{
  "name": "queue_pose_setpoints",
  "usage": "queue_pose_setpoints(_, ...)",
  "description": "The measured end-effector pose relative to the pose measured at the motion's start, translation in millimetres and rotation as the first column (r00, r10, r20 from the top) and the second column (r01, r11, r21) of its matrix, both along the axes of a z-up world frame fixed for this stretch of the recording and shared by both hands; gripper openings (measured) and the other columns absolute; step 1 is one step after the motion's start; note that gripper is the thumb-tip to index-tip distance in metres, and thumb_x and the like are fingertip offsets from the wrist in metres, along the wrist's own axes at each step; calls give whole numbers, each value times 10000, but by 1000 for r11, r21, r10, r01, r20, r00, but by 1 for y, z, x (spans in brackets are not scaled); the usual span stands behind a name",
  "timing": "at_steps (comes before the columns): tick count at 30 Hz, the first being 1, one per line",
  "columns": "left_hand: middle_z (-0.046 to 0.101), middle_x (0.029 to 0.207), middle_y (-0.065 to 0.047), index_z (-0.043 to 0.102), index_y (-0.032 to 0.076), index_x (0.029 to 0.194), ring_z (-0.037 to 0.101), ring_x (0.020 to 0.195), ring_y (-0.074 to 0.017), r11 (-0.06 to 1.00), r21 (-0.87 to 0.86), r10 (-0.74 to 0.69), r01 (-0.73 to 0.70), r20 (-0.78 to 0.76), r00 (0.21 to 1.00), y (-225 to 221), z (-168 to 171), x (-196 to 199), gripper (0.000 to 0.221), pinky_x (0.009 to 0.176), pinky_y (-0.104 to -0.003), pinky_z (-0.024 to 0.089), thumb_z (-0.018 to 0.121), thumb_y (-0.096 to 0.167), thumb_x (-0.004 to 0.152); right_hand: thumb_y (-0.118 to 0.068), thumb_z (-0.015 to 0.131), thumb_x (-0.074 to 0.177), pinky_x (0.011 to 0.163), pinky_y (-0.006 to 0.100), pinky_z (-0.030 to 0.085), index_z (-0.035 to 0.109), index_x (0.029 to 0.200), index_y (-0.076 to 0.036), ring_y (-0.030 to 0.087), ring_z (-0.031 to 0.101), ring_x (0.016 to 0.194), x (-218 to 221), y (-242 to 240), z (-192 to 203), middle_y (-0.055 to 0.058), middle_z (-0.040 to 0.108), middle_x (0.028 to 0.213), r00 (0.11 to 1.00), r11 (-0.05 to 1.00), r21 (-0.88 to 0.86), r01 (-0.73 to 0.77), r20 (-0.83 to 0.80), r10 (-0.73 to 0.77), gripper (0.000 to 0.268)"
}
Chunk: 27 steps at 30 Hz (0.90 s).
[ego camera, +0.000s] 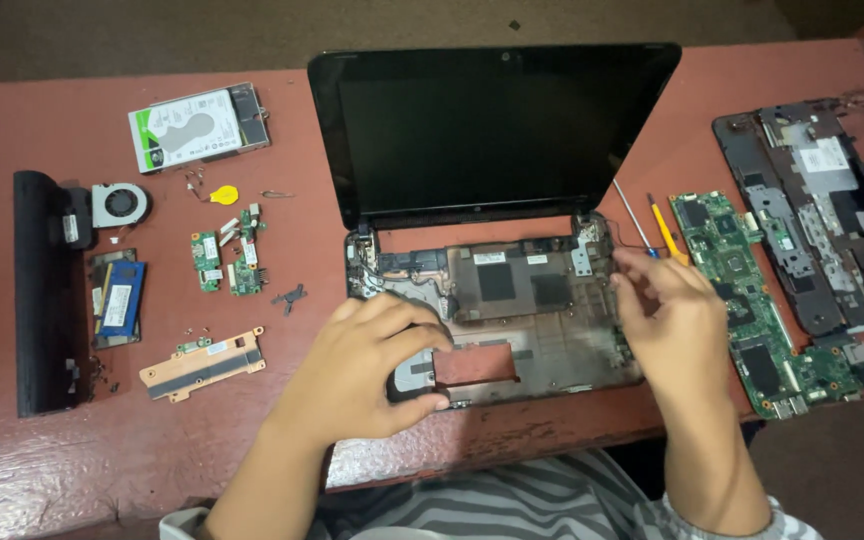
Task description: Disassembling and reassembling internal components of a laptop, specifically focusing on the motherboard and screws
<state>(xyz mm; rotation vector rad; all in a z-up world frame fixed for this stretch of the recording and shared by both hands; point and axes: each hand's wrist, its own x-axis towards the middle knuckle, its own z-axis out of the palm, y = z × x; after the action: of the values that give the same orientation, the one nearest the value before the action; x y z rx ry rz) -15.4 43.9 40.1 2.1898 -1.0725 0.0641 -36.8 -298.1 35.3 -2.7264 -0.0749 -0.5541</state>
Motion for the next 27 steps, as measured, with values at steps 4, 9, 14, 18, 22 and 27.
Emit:
queue_pose_setpoints(4, 670, 1137, 47, 688, 223, 1084, 585, 1049, -218, 1000, 18, 5, -5, -19, 1000, -1, 0, -1, 393, 782, -415, 401, 710, 530, 839, -80, 725, 970, 776, 363, 518, 763, 1217, -35, 214, 615, 793, 0, 1, -2, 61, 685, 945, 1000, 998, 63, 13, -28, -11, 254)
queue_pose_setpoints(9, 670, 1127, 56, 689, 233, 1074, 584, 1043, -218, 1000, 20, 9, -9, -22, 1000, -1, 1, 0, 382, 789, -416, 408, 726, 523, 828, -35, 692, 957, 863, 387, 512, 792, 1105, -25, 280, 648, 925, -4, 3, -6, 102, 680, 979, 1000, 999, 39, -1, 7, 1, 179)
queue_pose_setpoints(14, 666, 1146, 46, 688, 233, 1078, 579, 1054, -237, 999, 33, 5, -4, -15, 1000, -1, -1, -1, 394, 779, -432, 413, 744, 518, 812, -233, 656, 988, 710, 516, 521, 810, 1175, -234, 347, 585, 975, -15, 7, -3, 23, 659, 1092, 982, 938, -321, 131, -88, -168, 242)
queue_pose_setpoints(18, 663, 1134, 49, 681, 237, 1077, 577, 1054, -238, 999, 40, 6, -5, -15, 1000, -1, -2, -1, 395, 771, -430, 419, 763, 504, 798, -269, 650, 901, 732, 544, 508, 751, 1309, -353, 361, 575, 1013, -29, 10, -11, 34, 653, 1179, 967, 847, -504, 171, -79, -243, 429)
queue_pose_setpoints(22, 661, 1129, 59, 690, 233, 1067, 568, 1044, -235, 999, 49, 2, -2, 1, 1000, -2, -2, 1, 393, 756, -436, 404, 772, 496, 787, -343, 715, 879, 704, 396, 455, 780, 1229, -409, 274, 564, 965, -38, 9, -7, -7, 633, 1116, 982, 652, -735, 185, 156, -103, 362)
queue_pose_setpoints(27, 662, 1122, 63, 691, 225, 1059, 563, 1022, -230, 1000, 22, 0, 0, -9, 1000, -2, -1, 0, 380, 751, -423, 390, 735, 504, 805, -349, 703, 831, 740, 412, 487, 762, 1193, -444, 267, 578, 996, -44, 13, 8, -39, 623, 1064, 986, 684, -718, 131, 24, -164, 379)
